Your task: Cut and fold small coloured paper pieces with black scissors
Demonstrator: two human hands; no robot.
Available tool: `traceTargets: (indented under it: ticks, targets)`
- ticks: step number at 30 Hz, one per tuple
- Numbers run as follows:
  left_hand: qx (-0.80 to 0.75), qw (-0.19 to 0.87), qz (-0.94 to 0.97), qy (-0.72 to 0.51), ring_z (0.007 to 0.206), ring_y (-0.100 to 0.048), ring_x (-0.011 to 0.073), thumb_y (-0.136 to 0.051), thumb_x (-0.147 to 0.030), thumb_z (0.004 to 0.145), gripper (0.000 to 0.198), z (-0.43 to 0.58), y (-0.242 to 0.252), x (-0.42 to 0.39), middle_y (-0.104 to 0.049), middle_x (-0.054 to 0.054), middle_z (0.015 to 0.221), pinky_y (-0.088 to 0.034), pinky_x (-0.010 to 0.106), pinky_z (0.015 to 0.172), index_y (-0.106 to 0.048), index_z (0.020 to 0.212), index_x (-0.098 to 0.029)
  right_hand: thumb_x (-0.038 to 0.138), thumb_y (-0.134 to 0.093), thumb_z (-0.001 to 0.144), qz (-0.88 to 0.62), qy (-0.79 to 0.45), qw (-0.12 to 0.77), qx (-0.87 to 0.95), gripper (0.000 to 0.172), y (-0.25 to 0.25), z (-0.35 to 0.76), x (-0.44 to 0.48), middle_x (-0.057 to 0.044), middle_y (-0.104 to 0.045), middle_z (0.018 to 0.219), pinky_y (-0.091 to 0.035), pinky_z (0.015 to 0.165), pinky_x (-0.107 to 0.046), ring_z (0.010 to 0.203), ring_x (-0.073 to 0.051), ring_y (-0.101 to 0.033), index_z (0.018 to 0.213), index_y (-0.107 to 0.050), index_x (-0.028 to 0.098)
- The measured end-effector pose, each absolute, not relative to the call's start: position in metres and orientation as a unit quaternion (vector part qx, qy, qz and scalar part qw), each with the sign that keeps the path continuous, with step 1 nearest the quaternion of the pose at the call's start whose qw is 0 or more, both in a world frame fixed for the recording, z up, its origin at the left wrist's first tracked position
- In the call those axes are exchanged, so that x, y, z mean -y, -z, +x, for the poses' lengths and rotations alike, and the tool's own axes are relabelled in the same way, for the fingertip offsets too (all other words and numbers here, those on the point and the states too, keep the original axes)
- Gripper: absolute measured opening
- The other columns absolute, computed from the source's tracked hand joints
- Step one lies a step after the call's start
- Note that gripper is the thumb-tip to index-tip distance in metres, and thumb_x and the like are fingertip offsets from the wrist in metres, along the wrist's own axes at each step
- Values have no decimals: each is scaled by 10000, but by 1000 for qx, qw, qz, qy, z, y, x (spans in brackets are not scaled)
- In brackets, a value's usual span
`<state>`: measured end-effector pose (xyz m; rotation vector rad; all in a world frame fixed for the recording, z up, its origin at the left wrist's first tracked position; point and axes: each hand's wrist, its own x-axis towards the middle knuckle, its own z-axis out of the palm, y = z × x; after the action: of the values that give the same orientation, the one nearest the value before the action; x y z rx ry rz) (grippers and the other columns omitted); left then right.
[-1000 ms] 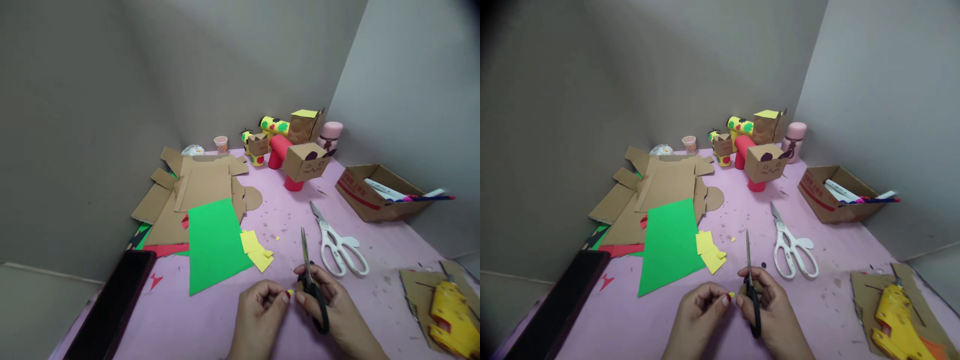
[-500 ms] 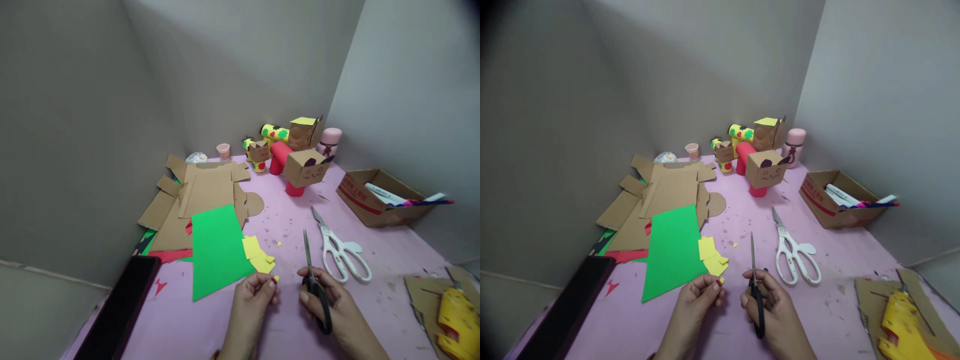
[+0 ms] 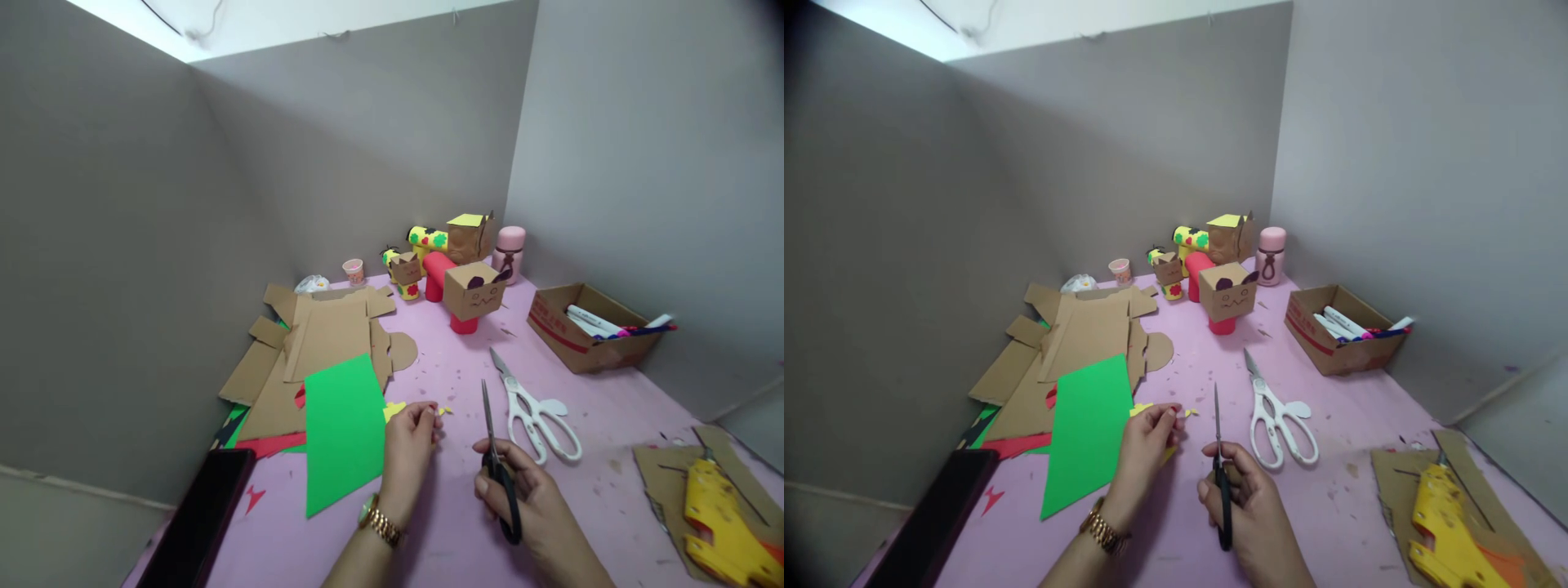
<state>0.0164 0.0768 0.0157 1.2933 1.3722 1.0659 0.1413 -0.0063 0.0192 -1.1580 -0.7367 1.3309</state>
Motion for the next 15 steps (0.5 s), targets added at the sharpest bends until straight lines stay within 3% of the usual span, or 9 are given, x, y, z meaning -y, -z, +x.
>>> traceTargets:
  ticks: [6, 9, 12, 15]
  targets:
    - [-603, 334, 583, -430, 752, -657, 224, -492, -322, 830, 284, -23, -20, -72, -720, 82, 816, -497, 303, 640, -676, 933, -132, 220, -692, 649, -508, -566, 542, 358, 267, -16, 140, 9, 93, -473, 527, -290, 443, -208, 438, -97, -410, 896, -596, 199]
    - [-610, 265, 616, -423, 847, -650, 249, -493, -313, 838, 244, -44, -23, -71, -718, 93, 917, -491, 356, 737, -673, 909, -164, 140, -630, 629, -527, -536, 417, 511, 302, -8, 138, 12, 102, -425, 514, -300, 449, -203, 453, -104, -414, 921, -624, 215]
    - [-604, 202, 656, -405, 898, -615, 279, -513, -279, 824, 201, -54, -23, -73, -703, 97, 918, -453, 427, 818, -677, 877, -176, 109, -639, 603, -527, -409, 224, 711, 378, 1, 138, 16, 43, -624, 572, -351, 463, -218, 506, -165, -565, 954, -658, 248]
    - [-592, 160, 693, -378, 931, -579, 281, -515, -226, 820, 191, -54, -19, -74, -693, 99, 937, -424, 459, 868, -674, 908, -167, 191, -671, 646, -510, -324, 155, 782, 246, 9, 138, 18, -65, -738, 715, -401, 496, -271, 601, -282, -676, 886, -699, 237]
